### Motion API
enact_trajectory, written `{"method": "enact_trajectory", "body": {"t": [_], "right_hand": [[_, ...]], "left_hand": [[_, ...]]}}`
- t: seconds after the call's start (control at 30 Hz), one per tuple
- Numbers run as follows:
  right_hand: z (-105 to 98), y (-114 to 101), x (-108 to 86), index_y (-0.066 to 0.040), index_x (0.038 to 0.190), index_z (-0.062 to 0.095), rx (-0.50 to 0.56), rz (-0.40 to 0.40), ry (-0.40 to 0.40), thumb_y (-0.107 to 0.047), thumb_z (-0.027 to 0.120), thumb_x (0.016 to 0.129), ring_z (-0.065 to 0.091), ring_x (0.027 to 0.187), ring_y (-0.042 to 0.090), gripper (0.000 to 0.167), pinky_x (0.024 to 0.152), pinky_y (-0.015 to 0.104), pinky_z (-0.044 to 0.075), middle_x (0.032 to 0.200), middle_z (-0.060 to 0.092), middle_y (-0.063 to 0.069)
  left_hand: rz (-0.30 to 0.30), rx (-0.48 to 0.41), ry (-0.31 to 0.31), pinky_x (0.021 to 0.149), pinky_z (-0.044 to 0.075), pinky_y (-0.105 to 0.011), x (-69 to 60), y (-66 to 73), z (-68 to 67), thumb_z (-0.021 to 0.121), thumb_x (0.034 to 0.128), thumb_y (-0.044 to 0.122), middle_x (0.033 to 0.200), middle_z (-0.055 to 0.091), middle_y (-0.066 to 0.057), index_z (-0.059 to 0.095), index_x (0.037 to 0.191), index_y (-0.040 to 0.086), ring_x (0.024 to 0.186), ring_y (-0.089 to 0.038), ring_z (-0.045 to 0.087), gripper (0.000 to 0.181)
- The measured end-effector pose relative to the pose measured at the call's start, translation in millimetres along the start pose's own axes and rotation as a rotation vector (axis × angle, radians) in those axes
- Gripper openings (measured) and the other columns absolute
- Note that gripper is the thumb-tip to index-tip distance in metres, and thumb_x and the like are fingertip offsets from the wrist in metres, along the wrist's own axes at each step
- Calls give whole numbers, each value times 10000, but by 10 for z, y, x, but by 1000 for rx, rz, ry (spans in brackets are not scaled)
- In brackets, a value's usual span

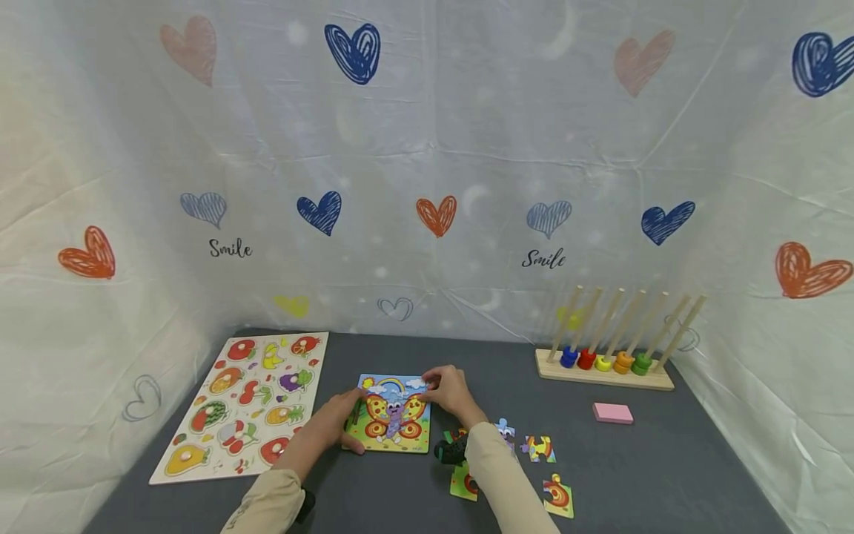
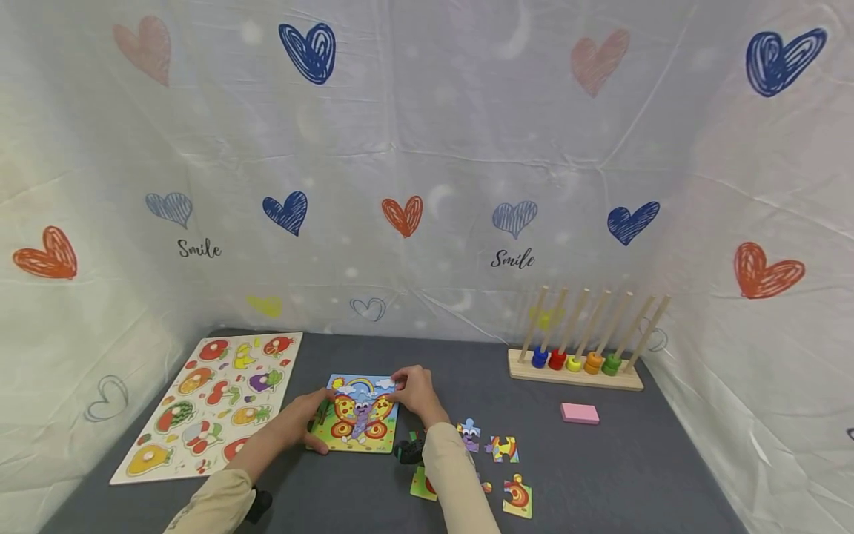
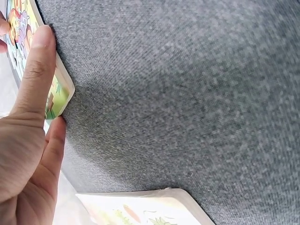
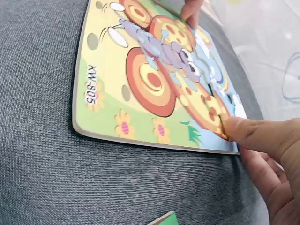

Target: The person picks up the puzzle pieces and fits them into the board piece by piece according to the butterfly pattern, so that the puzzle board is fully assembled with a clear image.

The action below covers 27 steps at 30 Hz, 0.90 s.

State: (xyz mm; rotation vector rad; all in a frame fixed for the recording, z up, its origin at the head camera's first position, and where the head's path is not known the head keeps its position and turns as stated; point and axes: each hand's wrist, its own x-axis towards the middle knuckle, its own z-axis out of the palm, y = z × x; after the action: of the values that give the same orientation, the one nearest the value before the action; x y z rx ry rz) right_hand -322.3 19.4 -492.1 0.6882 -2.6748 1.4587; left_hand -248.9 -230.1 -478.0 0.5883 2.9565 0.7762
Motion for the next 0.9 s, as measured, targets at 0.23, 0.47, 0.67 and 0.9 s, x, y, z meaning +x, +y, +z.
{"method": "enact_trajectory", "body": {"t": [0.23, 0.47, 0.67, 0.9], "right_hand": [[1, -76, 46, 63, 1043, 687, -1, -50, 4, -3, 794, 751, 644, 791, 263, 319, 656, 299, 530, 911, 685, 180], [137, -34, 21, 70, 1095, 659, 83, -115, -47, 61, 727, 792, 639, 963, 347, 311, 830, 374, 537, 1037, 659, 212], [125, 17, 25, 71, 1072, 667, 74, -128, -61, 57, 722, 798, 657, 934, 329, 280, 811, 353, 544, 1007, 671, 201], [76, 17, 81, 64, 1071, 668, 19, -148, -133, 42, 736, 791, 663, 932, 305, 288, 796, 331, 547, 1010, 676, 183]], "left_hand": [[-3, 4, -4, 938, 414, -547, 16, -18, -19, 943, 545, 246, 1170, 578, -207, 488, 1221, -48, 1085, -396, 531, 866], [11, -8, -6, 931, 414, -554, -15, -12, 9, 943, 545, 255, 1170, 581, -207, 497, 1212, -47, 1078, -398, 536, 857], [13, -4, 4, 931, 415, -551, -20, -15, 20, 939, 550, 265, 1178, 585, -188, 494, 1232, -38, 1087, -392, 537, 868], [31, -2, 4, 921, 420, -549, 2, -47, 22, 941, 549, 259, 1164, 586, -194, 499, 1215, -36, 1069, -385, 539, 851]]}}
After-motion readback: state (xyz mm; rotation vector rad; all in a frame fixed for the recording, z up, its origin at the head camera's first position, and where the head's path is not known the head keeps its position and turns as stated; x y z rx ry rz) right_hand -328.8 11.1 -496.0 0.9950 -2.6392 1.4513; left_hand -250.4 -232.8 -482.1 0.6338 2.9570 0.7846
